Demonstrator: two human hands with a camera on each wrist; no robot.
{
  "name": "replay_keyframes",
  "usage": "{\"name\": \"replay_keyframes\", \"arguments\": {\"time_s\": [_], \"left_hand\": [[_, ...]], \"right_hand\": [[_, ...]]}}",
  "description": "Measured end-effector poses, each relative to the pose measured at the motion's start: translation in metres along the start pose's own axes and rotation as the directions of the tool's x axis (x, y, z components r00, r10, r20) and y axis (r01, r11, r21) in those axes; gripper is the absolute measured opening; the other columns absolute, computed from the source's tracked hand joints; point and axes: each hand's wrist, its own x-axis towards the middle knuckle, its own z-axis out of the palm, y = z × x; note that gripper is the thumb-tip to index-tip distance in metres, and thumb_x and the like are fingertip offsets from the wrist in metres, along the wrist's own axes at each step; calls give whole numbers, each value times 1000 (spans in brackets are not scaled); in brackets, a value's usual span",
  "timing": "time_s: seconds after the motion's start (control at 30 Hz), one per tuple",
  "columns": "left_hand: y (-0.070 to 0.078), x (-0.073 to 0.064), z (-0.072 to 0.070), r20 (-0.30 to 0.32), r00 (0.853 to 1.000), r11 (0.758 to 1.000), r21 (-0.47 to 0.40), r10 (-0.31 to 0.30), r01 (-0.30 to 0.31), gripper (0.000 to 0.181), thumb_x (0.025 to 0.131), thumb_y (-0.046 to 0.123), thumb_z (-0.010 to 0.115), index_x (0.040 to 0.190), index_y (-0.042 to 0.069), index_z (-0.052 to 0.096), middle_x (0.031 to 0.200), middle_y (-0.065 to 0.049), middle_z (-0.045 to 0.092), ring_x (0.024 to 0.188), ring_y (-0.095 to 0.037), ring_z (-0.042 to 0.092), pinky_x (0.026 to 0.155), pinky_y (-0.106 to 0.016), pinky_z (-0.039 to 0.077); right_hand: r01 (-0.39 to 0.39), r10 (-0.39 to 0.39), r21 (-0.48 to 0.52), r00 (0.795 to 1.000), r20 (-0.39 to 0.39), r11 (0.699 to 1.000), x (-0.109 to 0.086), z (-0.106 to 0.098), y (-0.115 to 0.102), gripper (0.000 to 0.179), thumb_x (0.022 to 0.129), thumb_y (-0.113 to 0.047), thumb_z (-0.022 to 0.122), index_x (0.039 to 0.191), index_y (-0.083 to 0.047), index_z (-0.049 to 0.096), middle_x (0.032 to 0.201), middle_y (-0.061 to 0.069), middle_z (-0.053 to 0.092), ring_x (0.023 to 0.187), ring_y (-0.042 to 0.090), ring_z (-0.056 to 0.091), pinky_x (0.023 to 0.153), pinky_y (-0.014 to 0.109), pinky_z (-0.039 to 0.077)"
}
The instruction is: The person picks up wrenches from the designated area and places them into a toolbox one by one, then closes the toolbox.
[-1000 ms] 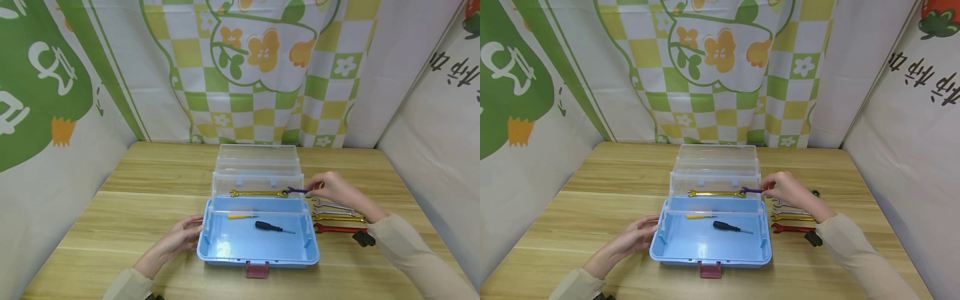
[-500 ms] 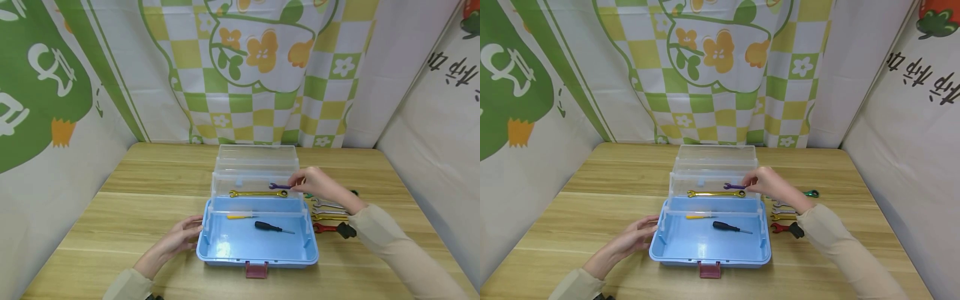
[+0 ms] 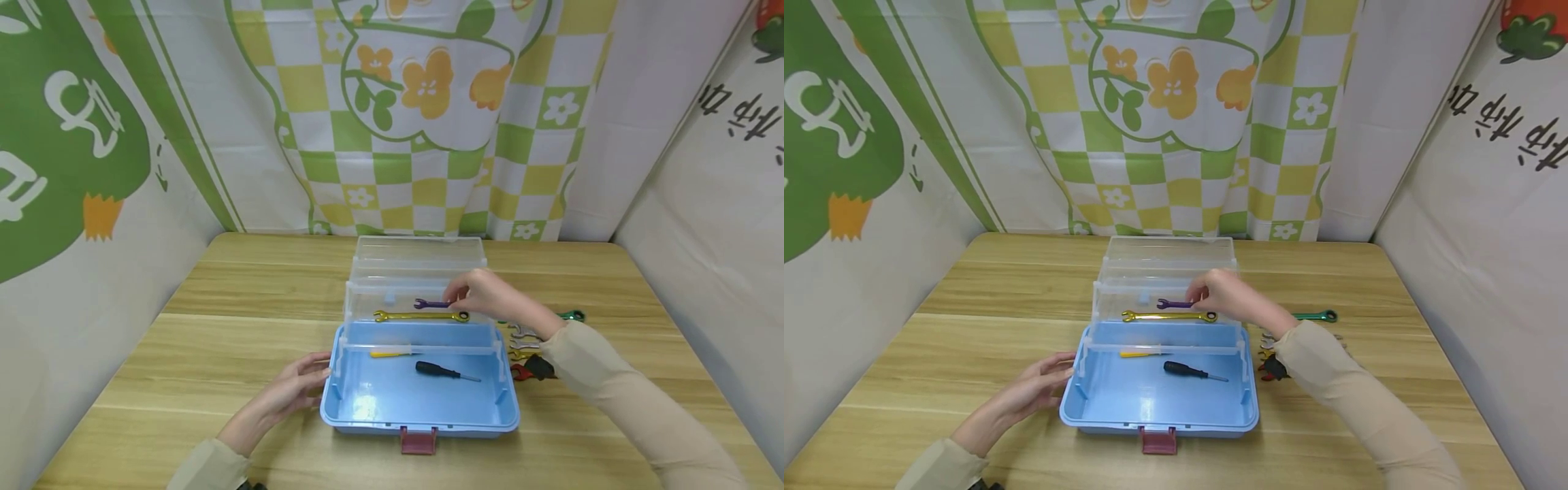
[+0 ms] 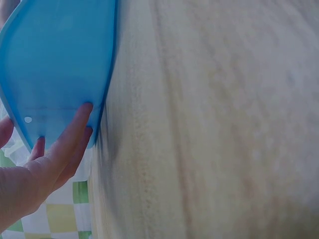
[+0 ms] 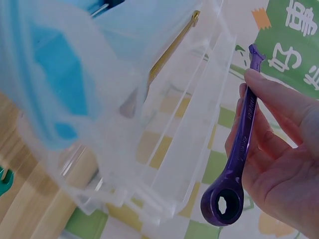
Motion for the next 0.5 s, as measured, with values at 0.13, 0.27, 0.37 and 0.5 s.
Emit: {"name": "replay_keyframes", "arguments": {"time_s": [0.13,0.27,0.37,0.5], "left_hand": [[-2,1,-1,7,1000,1000,13,5,-5,64,89,23,52,135,-7,18,132,-30,30,108,-27,49,87,-45,44],[-3,1,-4,46,998,999,11,32,-32,66,87,27,54,134,-6,21,131,-27,33,106,-24,51,86,-45,45],[-4,2,-5,60,997,999,9,43,-43,66,87,28,54,134,-5,21,131,-27,34,105,-23,51,85,-45,45],[-4,2,-3,25,1000,1000,16,17,-18,68,87,27,55,134,-7,19,132,-29,30,107,-27,49,86,-45,44]], "right_hand": [[-9,9,-7,1000,22,1000,9,4,-5,9,77,-4,65,86,-4,68,79,3,66,68,9,56,59,19,49],[9,-8,-26,999,38,1000,19,9,-7,9,76,-5,67,85,-5,68,79,1,66,67,8,55,58,19,48],[27,-26,-28,998,52,999,26,14,-7,9,76,-6,67,85,-6,68,79,1,66,67,7,55,59,18,47],[26,-25,-15,997,72,1000,34,22,-8,10,75,-4,67,85,-5,69,79,1,66,67,7,55,59,17,47]]}}
